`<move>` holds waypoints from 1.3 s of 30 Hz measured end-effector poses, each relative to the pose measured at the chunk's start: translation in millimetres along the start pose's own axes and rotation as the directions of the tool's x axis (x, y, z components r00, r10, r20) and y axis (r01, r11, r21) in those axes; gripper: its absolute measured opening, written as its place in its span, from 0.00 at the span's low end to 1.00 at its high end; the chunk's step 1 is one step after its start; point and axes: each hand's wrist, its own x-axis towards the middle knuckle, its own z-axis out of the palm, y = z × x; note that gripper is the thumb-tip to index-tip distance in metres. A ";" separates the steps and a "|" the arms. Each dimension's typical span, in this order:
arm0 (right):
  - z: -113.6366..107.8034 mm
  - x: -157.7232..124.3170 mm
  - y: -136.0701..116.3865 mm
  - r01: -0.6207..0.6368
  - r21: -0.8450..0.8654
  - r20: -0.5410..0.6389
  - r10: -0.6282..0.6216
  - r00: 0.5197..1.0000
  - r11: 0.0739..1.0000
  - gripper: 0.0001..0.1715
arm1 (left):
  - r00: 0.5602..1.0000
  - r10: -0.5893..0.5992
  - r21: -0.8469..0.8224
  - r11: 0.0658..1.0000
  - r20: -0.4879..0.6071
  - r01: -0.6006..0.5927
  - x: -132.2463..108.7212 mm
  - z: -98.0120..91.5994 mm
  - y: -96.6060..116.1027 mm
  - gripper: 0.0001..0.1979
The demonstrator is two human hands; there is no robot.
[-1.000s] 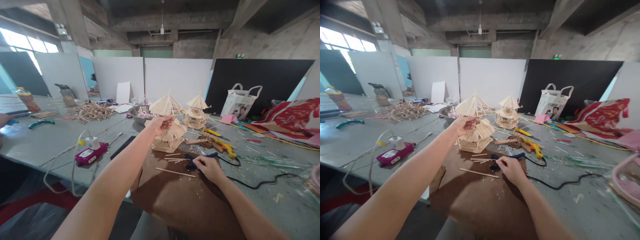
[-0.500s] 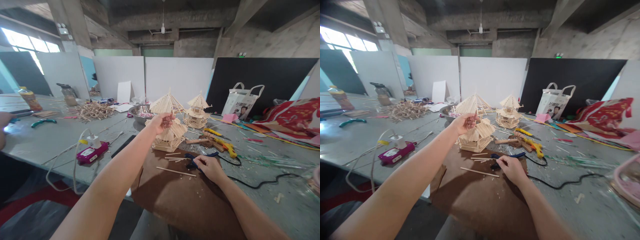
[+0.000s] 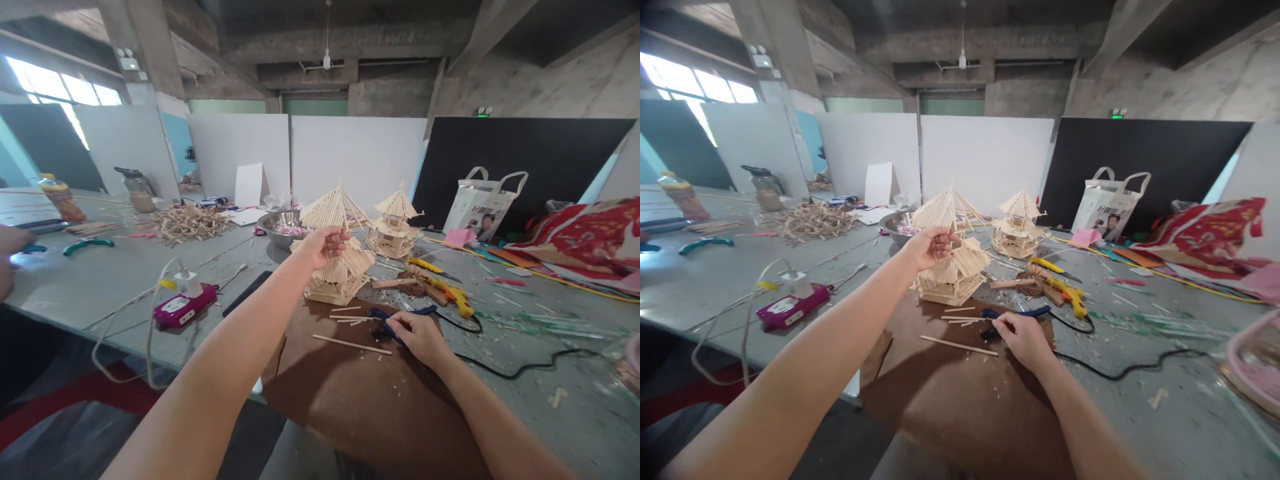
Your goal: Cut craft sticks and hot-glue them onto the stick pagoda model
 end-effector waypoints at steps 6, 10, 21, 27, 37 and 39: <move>0.4 0.3 1.1 0.003 0.002 0.004 -0.003 1.000 1.000 0.18 | 1.000 0.007 0.001 1.000 0.003 -0.007 -0.8 1.5 0.1 0.04; -0.3 0.0 -0.3 0.000 0.004 0.006 0.000 1.000 1.000 0.18 | 1.000 0.013 -0.006 1.000 -0.005 -0.013 -0.1 1.3 -0.9 0.03; 0.0 0.2 -0.8 -0.001 0.012 -0.005 0.001 1.000 1.000 0.18 | 0.999 0.043 -0.019 0.999 -0.025 -0.043 -2.5 5.3 -0.9 0.04; -0.1 -0.1 0.0 -0.001 0.008 -0.006 0.001 1.000 1.000 0.18 | 0.998 0.052 -0.030 0.998 -0.034 -0.053 -2.1 5.8 -2.2 0.04; -0.2 -0.5 -1.0 -0.011 0.005 -0.009 0.011 1.000 1.000 0.18 | 0.996 0.076 -0.036 0.996 -0.043 -0.078 2.6 4.2 -5.8 0.04; -0.2 -0.5 -1.2 -0.007 0.007 -0.011 0.007 1.000 1.000 0.18 | 0.996 0.074 -0.042 0.996 -0.040 -0.076 1.8 4.6 -5.7 0.04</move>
